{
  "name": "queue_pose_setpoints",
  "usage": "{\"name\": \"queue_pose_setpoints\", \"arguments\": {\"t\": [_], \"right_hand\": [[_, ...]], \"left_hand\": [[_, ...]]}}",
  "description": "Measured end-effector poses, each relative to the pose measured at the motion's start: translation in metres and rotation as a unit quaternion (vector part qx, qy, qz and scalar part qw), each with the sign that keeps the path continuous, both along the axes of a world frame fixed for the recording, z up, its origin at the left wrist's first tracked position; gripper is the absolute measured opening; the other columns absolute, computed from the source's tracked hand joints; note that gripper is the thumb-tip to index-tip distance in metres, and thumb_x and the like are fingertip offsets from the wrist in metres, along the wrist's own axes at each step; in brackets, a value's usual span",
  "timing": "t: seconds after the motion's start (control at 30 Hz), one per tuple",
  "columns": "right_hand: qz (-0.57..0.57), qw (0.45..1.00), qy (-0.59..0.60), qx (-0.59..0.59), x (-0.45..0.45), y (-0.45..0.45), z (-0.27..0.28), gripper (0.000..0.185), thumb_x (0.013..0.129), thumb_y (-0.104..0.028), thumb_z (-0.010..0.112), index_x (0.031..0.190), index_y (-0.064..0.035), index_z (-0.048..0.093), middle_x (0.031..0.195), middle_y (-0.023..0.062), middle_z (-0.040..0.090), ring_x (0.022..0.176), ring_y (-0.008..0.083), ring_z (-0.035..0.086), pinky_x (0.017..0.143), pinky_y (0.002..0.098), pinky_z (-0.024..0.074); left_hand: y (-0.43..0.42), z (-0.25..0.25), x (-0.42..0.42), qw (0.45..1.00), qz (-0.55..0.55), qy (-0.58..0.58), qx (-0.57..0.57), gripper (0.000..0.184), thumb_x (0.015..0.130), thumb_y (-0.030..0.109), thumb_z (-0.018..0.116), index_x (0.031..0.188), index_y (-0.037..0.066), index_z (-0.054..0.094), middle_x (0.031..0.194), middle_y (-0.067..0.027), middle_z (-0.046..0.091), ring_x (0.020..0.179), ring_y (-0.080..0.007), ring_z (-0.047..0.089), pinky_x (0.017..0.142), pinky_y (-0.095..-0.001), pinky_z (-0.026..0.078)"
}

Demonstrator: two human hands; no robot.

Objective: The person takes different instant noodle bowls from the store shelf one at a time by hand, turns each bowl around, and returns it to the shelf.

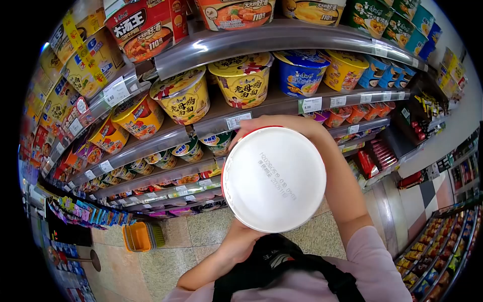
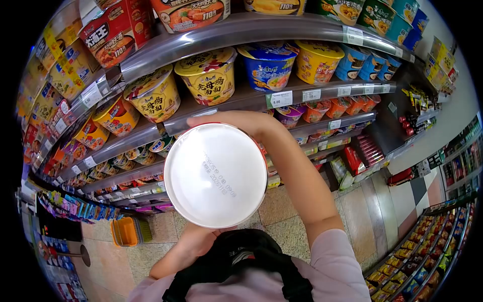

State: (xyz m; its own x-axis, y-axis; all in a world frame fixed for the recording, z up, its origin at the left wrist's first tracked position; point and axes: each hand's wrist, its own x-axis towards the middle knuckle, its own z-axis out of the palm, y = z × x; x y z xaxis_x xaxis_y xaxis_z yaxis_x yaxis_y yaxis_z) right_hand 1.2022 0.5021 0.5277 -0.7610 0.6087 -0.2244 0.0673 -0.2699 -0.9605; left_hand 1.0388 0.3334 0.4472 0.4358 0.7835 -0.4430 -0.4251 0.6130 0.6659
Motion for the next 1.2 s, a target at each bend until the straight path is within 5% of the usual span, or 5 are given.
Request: {"name": "queue_pose_setpoints", "arguments": {"t": [0.1,0.4,1.1,1.17,1.2], "right_hand": [[0.052,0.993,-0.022,-0.105,-0.016,0.004,0.000,0.041,0.082,-0.044,0.058,0.093,-0.0061,0.066,0.086,0.0030,0.064,0.072,0.0078,0.058,0.066,0.0239,0.0459],[0.302,0.947,-0.098,0.044,-0.058,0.022,0.005,0.038,0.083,-0.042,0.058,0.090,-0.0055,0.067,0.083,0.0026,0.064,0.068,0.0070,0.057,0.062,0.0253,0.0458],[0.353,0.916,-0.188,0.029,-0.088,0.016,0.018,0.029,0.084,-0.036,0.058,0.086,-0.0087,0.066,0.073,-0.0018,0.062,0.059,0.0051,0.055,0.055,0.0232,0.0445],[0.371,0.918,-0.137,-0.009,-0.083,0.016,0.025,0.045,0.085,-0.042,0.053,0.105,-0.0035,0.060,0.098,0.0058,0.061,0.087,0.0122,0.057,0.075,0.0255,0.0455],[0.375,0.919,-0.110,0.048,-0.082,0.018,0.028,0.046,0.084,-0.042,0.053,0.107,-0.0025,0.059,0.101,0.0070,0.060,0.091,0.0134,0.056,0.079,0.0262,0.0439]], "left_hand": [[-0.007,-0.009,0.008,0.998,-0.013,0.033,0.052,0.039,0.078,0.008,0.064,0.114,0.003,0.050,0.107,-0.0086,0.057,0.095,-0.0190,0.058,0.082,-0.0326,0.048],[-0.013,-0.024,0.014,0.999,-0.034,-0.001,0.015,0.038,0.084,0.012,0.058,0.119,0.004,0.047,0.110,-0.0114,0.057,0.104,-0.0211,0.054,0.086,-0.0330,0.047],[-0.013,-0.041,0.011,0.998,-0.036,-0.051,0.009,0.043,0.089,0.021,0.050,0.127,0.005,0.039,0.125,-0.0149,0.046,0.120,-0.0271,0.042,0.091,-0.0336,0.045],[-0.012,-0.033,0.003,0.981,-0.056,-0.187,-0.020,0.050,0.089,0.029,0.048,0.131,0.006,0.034,0.130,-0.0157,0.041,0.122,-0.0285,0.039,0.097,-0.0387,0.041],[-0.011,-0.022,-0.001,0.972,-0.035,-0.227,-0.047,0.067,0.080,0.036,0.058,0.133,0.008,0.029,0.133,-0.0125,0.038,0.123,-0.0262,0.037,0.099,-0.0398,0.037]]}}
